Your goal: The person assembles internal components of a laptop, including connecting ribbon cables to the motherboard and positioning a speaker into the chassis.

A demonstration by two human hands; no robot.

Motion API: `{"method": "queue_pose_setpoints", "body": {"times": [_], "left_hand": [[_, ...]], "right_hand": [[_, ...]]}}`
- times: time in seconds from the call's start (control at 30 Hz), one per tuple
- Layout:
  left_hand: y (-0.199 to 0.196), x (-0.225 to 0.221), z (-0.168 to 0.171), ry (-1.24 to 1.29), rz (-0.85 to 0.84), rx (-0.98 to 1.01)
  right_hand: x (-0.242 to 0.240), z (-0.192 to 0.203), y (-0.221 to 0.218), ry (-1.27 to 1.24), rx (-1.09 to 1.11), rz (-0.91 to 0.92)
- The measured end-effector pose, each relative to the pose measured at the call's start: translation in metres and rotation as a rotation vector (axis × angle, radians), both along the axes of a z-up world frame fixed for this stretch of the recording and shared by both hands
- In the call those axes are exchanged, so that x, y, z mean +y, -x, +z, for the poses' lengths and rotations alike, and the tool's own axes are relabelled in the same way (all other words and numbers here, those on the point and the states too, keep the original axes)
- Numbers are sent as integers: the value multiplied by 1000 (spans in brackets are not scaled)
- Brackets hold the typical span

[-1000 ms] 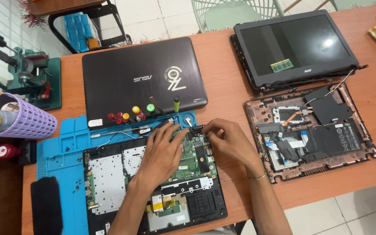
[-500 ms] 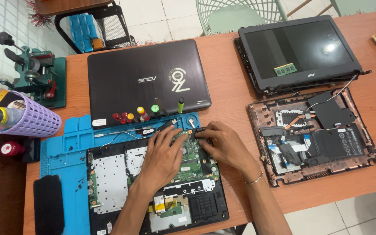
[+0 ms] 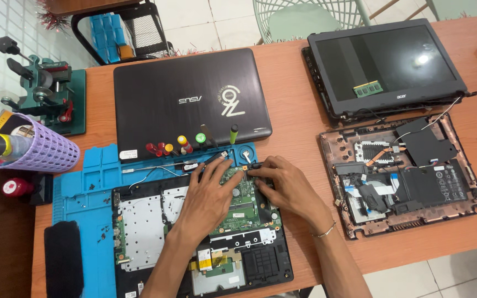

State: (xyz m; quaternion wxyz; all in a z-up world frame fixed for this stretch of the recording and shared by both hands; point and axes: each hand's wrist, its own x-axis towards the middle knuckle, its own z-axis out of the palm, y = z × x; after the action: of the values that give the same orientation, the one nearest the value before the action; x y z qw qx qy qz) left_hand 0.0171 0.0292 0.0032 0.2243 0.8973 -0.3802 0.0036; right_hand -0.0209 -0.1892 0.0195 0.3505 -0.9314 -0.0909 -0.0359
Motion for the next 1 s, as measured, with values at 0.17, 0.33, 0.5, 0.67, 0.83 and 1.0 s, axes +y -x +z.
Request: {"method": "queue_pose_setpoints", "body": {"times": [0.17, 0.33, 0.5, 0.67, 0.83, 1.0], "left_hand": [[-2, 0, -3, -14, -6, -18], [1, 3, 2, 5, 23, 69], [10, 6, 3, 23, 63, 78], [24, 12, -2, 55, 111, 37], [34, 28, -3, 130, 147, -18], [42, 53, -5, 259, 290, -39]], "right_hand": [[-1, -2, -1, 5, 49, -10], [1, 4, 0, 4, 31, -14], [2, 6, 1, -35, -9, -17], [4, 5, 1, -12, -82, 20], [12, 8, 1, -39, -23, -6], [21, 17, 2, -64, -14, -20]]}}
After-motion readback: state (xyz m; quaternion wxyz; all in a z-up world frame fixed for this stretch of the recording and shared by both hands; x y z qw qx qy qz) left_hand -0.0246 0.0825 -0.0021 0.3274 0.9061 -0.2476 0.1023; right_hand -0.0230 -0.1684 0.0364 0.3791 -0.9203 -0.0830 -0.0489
